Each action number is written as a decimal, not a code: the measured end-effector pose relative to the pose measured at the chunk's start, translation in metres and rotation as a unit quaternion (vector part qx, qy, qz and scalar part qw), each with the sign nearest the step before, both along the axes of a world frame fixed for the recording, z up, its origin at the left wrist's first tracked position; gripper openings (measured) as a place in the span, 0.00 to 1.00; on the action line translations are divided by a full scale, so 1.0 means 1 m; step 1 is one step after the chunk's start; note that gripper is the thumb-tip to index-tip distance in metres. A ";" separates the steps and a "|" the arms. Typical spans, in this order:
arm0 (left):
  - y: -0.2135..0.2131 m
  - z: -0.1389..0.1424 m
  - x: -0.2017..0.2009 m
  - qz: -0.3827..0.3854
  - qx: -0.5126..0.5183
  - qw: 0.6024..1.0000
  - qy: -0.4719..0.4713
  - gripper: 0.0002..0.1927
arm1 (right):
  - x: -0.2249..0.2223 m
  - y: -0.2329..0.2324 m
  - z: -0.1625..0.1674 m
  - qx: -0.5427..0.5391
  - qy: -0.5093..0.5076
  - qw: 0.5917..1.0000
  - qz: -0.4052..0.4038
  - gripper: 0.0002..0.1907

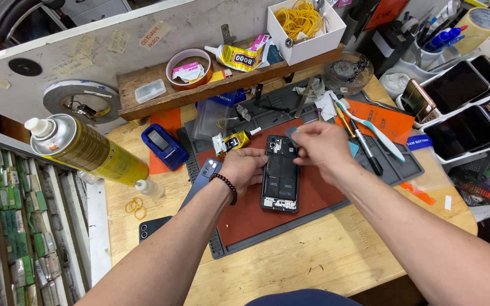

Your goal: The person applies adhesive to the internal frame of a disassembled smartphone, then aligns and presses the back cover into place. They repeatedly remove the back cover to reapply adhesive and reseat it, using a small tool to assist with alignment and adhesion.

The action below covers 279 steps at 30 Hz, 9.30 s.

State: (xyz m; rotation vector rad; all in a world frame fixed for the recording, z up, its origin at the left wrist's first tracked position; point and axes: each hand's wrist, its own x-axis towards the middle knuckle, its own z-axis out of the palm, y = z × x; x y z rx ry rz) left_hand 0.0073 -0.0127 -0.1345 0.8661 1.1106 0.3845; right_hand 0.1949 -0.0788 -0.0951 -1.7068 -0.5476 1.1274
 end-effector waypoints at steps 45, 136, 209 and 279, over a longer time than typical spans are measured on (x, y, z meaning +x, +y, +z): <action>-0.011 0.063 0.008 0.034 0.159 0.986 0.046 0.12 | -0.011 -0.045 0.047 -0.016 0.065 0.982 0.178 0.16; -0.013 0.061 0.007 0.001 0.140 0.990 -0.005 0.12 | 0.006 -0.051 0.049 0.018 0.113 0.974 0.194 0.15; -0.013 0.066 0.017 0.046 0.147 0.987 -0.035 0.10 | 0.001 -0.049 0.051 0.088 0.120 0.973 0.176 0.13; 0.001 0.005 0.006 -0.024 0.044 0.995 0.082 0.12 | -0.043 -0.003 -0.003 -0.006 -0.071 0.991 0.115 0.05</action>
